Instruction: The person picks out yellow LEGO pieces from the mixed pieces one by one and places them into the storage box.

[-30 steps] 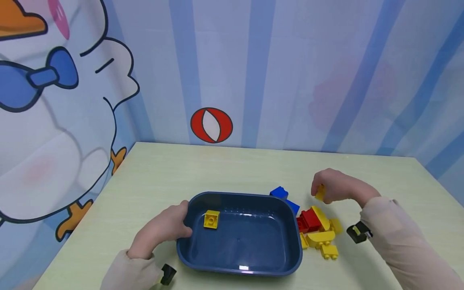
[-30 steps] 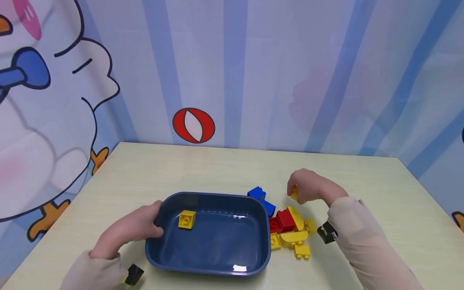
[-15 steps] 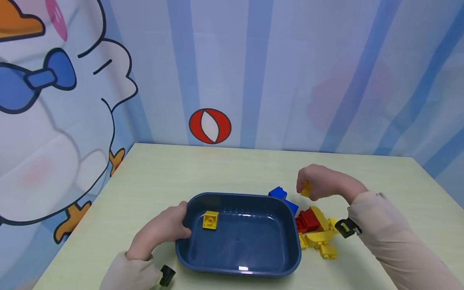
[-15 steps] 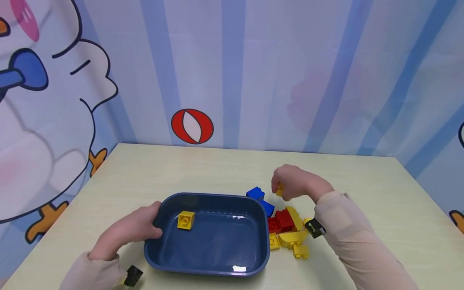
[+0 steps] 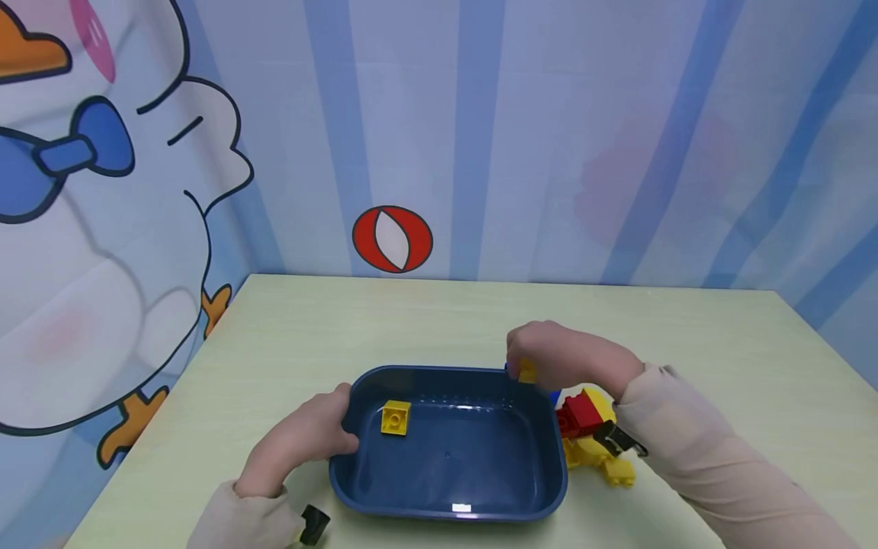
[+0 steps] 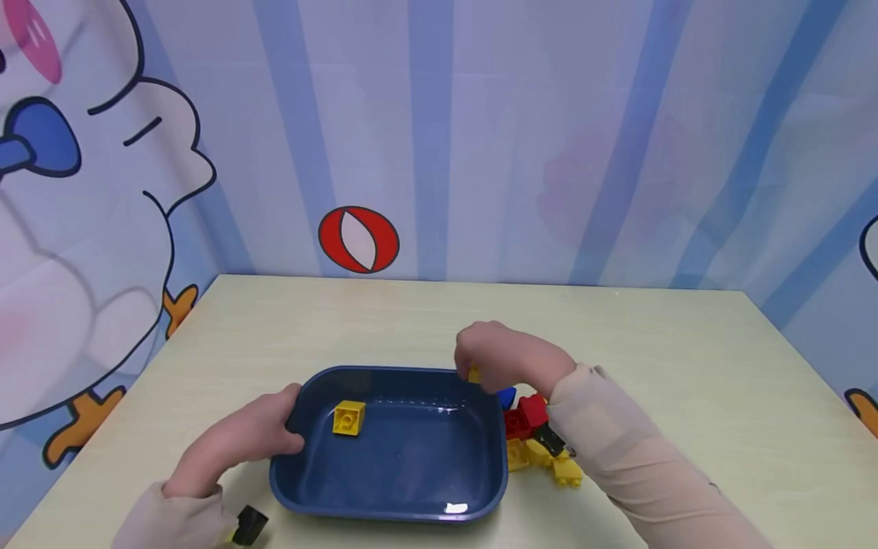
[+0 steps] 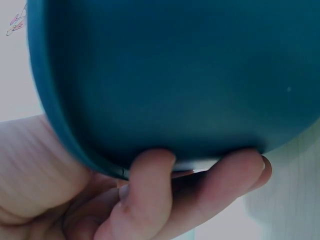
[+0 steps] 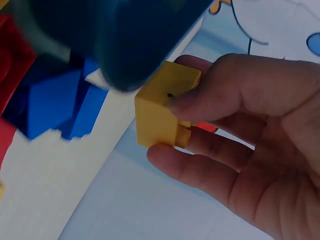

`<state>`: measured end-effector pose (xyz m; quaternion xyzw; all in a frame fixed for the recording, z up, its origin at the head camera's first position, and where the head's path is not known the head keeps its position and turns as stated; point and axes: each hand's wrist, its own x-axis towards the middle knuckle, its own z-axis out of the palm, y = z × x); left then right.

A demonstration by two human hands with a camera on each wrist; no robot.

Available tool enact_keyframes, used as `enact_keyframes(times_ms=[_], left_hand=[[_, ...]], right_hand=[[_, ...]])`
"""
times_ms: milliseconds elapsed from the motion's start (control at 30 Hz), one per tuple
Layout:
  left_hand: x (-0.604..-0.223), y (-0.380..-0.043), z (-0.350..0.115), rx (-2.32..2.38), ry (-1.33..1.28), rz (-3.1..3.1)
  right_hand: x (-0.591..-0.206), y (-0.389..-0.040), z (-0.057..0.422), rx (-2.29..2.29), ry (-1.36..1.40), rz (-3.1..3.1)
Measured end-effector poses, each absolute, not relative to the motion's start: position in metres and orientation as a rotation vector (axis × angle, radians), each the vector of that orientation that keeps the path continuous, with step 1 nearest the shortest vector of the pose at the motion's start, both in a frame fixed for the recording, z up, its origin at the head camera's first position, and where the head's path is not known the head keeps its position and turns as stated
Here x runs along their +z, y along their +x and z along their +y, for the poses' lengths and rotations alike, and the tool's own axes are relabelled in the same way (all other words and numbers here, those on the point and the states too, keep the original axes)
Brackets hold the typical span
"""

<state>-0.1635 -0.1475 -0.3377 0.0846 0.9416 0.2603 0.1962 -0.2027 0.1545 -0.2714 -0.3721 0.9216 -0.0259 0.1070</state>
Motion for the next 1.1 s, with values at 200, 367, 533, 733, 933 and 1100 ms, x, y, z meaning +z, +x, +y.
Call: enact_keyframes(times_ms=[200, 367, 533, 733, 933, 1100], left_hand=[[-0.338, -0.164, -0.148, 0.724, 0.227, 2.637], [-0.339, -0.164, -0.148, 0.732, 0.228, 2.634], [-0.340, -0.164, -0.148, 0.743, 0.233, 2.630], [-0.340, -0.164, -0.147, 0.747, 0.221, 2.619], [-0.340, -0.164, -0.148, 0.745, 0.226, 2.623], [-0.340, -0.164, -0.148, 0.746, 0.244, 2.628]], right_hand=[[-0.272, -0.195, 0.120, -0.011, -1.142, 2.653], [-0.274, -0.194, 0.096, 0.054, -1.219, 2.603], [-0.282, -0.196, 0.079, 0.006, -1.248, 2.562], [-0.291, -0.199, 0.067, -0.044, -1.250, 2.536], [-0.300, -0.201, 0.059, -0.042, -1.259, 2.514], [-0.309, -0.203, 0.053, -0.017, -1.234, 2.488]])
